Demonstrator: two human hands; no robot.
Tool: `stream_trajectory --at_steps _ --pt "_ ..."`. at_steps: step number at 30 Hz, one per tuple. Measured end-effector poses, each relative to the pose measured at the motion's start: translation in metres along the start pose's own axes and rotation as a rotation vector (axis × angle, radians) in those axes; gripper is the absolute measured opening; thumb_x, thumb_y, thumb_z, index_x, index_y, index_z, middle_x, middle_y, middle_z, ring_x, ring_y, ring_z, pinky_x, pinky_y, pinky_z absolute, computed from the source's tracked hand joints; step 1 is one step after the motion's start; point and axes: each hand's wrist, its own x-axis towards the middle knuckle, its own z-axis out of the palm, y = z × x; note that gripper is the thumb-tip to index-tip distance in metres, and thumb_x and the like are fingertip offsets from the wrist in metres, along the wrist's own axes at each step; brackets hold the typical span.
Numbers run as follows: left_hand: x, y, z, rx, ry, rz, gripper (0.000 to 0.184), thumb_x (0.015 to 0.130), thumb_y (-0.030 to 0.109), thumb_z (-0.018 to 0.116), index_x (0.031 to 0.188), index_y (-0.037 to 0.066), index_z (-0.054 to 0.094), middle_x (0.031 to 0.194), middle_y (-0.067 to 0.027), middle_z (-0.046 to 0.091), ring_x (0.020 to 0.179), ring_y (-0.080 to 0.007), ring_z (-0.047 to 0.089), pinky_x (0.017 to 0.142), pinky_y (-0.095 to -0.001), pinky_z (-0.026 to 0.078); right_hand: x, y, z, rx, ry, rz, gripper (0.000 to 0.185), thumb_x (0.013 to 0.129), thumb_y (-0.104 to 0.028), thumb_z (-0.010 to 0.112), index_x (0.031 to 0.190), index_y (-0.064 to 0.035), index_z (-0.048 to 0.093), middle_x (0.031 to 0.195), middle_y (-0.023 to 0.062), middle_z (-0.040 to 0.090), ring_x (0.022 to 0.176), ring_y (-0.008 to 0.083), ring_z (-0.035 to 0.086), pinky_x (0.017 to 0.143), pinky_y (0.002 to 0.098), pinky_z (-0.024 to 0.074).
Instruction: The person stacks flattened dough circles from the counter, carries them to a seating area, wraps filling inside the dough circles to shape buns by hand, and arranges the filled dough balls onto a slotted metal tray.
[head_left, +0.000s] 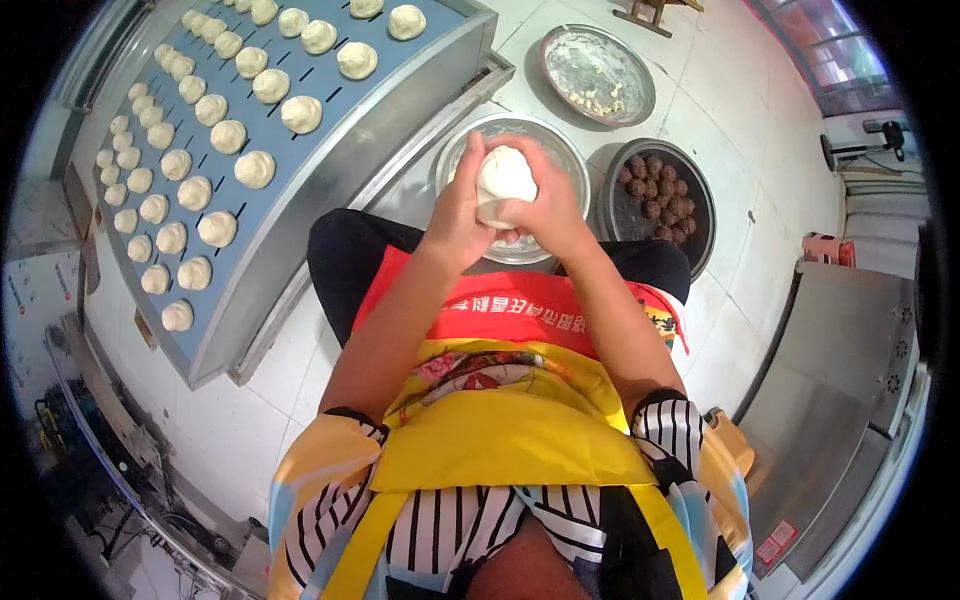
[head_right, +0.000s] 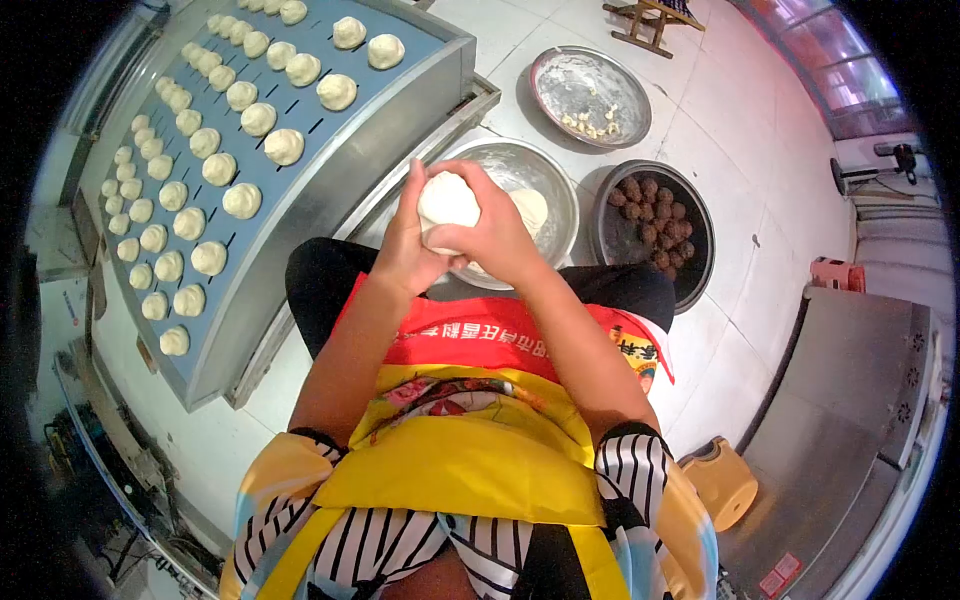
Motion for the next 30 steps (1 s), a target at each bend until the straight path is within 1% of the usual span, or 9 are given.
stream_trajectory --at_steps 6,9,12,15,17,19,22,25,30 --pt "-0.009 0.009 0.013 -0.084 0.070 -0.020 0.070 0.084 0.072 0.036 0.118 0.013 0.052 0.110 -0.0056 0.059 0.102 -0.0182 0.057 0.079 -0.0410 0.048 0.002 -0.005 0.007 0.007 0.017 -0.033 0.051 0.062 -0.022 0.077 0.104 -0.0024 0.056 0.088 0.0098 0.060 0.077 0.0173 0.061 0.068 0.0322 0.0504" --pt "-0.006 0.021 -0.005 0.057 -0.122 -0.206 0.072 0.083 0.073 0.035 0.119 0.014 0.052 0.111 -0.0049 0.059 0.105 -0.0180 0.056 0.084 -0.0418 0.046 0.001 -0.003 0.004 0.040 -0.037 -0.007 0.051 0.062 -0.022 0.076 0.104 -0.0023 0.055 0.091 0.0098 0.060 0.077 0.0171 0.060 0.068 0.0321 0.0505" --pt "-0.008 0.012 0.010 -0.076 0.104 -0.054 0.070 0.083 0.072 0.036 0.118 0.014 0.053 0.110 -0.0053 0.059 0.104 -0.0180 0.056 0.084 -0.0405 0.045 0.007 0.012 0.008 -0.192 0.068 -0.155 0.054 0.061 -0.025 0.077 0.105 -0.0024 0.055 0.092 0.0110 0.060 0.077 0.0195 0.061 0.069 0.0332 0.0501" --pt "0.013 0.003 -0.037 -0.273 -0.404 -0.140 0.068 0.085 0.071 0.037 0.117 0.013 0.053 0.110 -0.0053 0.059 0.101 -0.0182 0.058 0.081 -0.0374 0.047 0.000 -0.004 0.005 -0.044 -0.067 -0.051 0.058 0.061 -0.032 0.079 0.106 -0.0025 0.054 0.092 0.0142 0.060 0.081 0.0252 0.061 0.071 0.0353 0.0491" --pt "0.014 0.002 -0.037 -0.254 -0.413 -0.127 0.068 0.085 0.070 0.037 0.117 0.012 0.053 0.110 -0.0054 0.059 0.101 -0.0187 0.058 0.082 -0.0375 0.048 -0.002 -0.006 0.005 -0.013 -0.081 -0.039 0.060 0.061 -0.035 0.080 0.105 -0.0025 0.054 0.093 0.0165 0.059 0.083 0.0293 0.061 0.073 0.0368 0.0482" --pt "0.000 0.006 0.000 -0.037 0.041 -0.007 0.069 0.085 0.069 0.036 0.117 0.011 0.053 0.110 -0.0054 0.059 0.102 -0.0191 0.058 0.083 -0.0381 0.048 0.005 0.012 0.010 -0.199 0.088 -0.186 0.061 0.061 -0.037 0.080 0.105 -0.0024 0.054 0.095 0.0185 0.059 0.086 0.0331 0.060 0.075 0.0380 0.0473" --pt "-0.001 0.009 -0.001 -0.174 -0.033 -0.019 0.067 0.087 0.067 0.037 0.116 0.009 0.053 0.108 -0.0061 0.060 0.101 -0.0200 0.059 0.085 -0.0388 0.048 0.007 0.008 0.010 -0.423 0.082 -0.348 0.061 0.061 -0.035 0.079 0.106 -0.0025 0.054 0.099 0.0178 0.058 0.092 0.0335 0.058 0.080 0.0392 0.0460" --pt "0.001 0.013 -0.012 -0.093 -0.109 -0.110 0.067 0.087 0.066 0.037 0.118 0.009 0.052 0.108 -0.0072 0.060 0.103 -0.0204 0.058 0.087 -0.0389 0.047 -0.001 -0.004 0.006 -0.122 -0.109 -0.154 0.060 0.061 -0.035 0.078 0.107 -0.0030 0.055 0.104 0.0175 0.058 0.100 0.0344 0.055 0.085 0.0399 0.0439" --pt "-0.004 0.015 -0.003 -0.168 -0.022 -0.028 0.065 0.090 0.063 0.036 0.119 0.008 0.050 0.109 -0.0088 0.059 0.105 -0.0205 0.057 0.089 -0.0372 0.046 0.001 0.003 0.008 -0.226 -0.043 -0.304 0.069 0.060 -0.037 0.079 0.115 -0.0047 0.052 0.108 0.0173 0.057 0.107 0.0354 0.051 0.089 0.0402 0.0422"
